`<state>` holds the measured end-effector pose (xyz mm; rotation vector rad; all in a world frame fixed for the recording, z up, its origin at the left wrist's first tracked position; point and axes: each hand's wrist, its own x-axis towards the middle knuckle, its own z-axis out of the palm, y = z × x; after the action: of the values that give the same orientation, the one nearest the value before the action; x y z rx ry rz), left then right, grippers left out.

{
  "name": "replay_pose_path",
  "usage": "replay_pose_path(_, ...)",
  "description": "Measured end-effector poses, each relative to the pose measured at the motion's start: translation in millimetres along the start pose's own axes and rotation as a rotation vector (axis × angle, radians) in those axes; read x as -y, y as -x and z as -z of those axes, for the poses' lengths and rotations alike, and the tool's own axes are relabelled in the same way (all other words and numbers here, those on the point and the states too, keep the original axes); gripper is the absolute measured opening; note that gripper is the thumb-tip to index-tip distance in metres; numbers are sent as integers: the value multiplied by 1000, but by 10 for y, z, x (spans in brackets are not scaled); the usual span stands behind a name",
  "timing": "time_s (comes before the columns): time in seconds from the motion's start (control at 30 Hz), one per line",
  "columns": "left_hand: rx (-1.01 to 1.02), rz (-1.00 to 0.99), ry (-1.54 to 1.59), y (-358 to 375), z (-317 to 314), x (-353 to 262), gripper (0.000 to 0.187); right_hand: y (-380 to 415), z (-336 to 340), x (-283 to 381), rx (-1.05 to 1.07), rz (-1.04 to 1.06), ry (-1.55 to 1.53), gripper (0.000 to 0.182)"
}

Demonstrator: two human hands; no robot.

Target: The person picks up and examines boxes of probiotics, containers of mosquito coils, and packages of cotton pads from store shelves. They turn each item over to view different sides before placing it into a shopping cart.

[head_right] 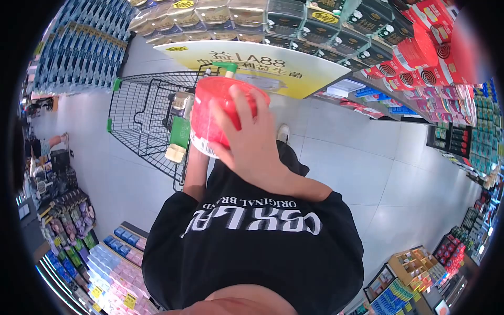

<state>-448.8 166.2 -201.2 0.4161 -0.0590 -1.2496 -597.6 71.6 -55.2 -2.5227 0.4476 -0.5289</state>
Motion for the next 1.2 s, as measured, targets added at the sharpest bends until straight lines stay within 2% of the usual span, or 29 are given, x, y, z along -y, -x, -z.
replay_pose_path(0.07,33,-52,-56,71,68,35,76,41,-5,62,143,134,-13,88)
replay_pose_path(0.17,-28,-184,-341,291,68,-17,79,-66,-121,-29,106,126,-416,95)
replay_pose_path(0.2,-61,-227,-473,390,62,-67,80,-104,-247,-136,50,39,-499,96)
replay_pose_path(0.23,-93,-269,-598,504,68,-129,81,-151,-523,-323,-8,-24,-811,95)
replay_pose_path(0.27,-115,-283,-696,624,70,-209,83,-230,-539,-282,76,-279,-1180,79)
replay_pose_path(0.33,-167,-262,-823,902,102,-355,85,-331,-868,-459,88,-583,-1774,51)
replay_pose_path(0.43,-312,-168,-642,1292,241,-393,86,-392,-1342,-360,94,-167,-1057,30)
replay_pose_path(0.47,-427,-194,-498,1376,304,-349,86,-432,-1340,-118,137,-19,-938,25)
replay_pose_path(0.5,-482,-322,-332,1422,380,-324,72,-472,-1392,53,155,169,-809,31)
replay_pose_path(0.57,-578,-549,-148,1510,478,-427,61,-563,-1582,361,282,290,-795,38)
replay_pose_path(0.67,-567,-645,-50,1617,819,-714,53,-683,-2018,559,266,315,-675,48)
replay_pose_path(0.77,-801,-733,-160,1493,1390,-933,53,-559,-2352,403,333,319,-344,50)
replay_pose_path(0.83,-961,-782,-298,1349,1884,-982,50,-338,-2499,116,453,352,-81,49)
replay_pose_path(0.9,-1091,-808,-481,1194,2293,-963,51,-131,-2608,-182,572,270,51,40)
replay_pose_path(0.93,-1116,-760,-599,1159,2399,-944,50,-89,-2617,-270,571,348,70,34)
replay_pose_path(1.0,-1124,-767,-562,1107,2758,-888,49,-49,-2643,-364,569,504,99,23)
replay_pose_path(1.07,-1149,-748,-469,1134,2950,-924,45,-40,-2662,-343,418,489,8,18)
replay_pose_path(1.1,-1194,-731,-591,1163,2991,-894,45,-37,-2664,-339,342,479,-39,15)
replay_pose_path(1.2,-1339,-608,-916,1272,3109,-728,45,-7,-2644,-330,330,442,-31,16)
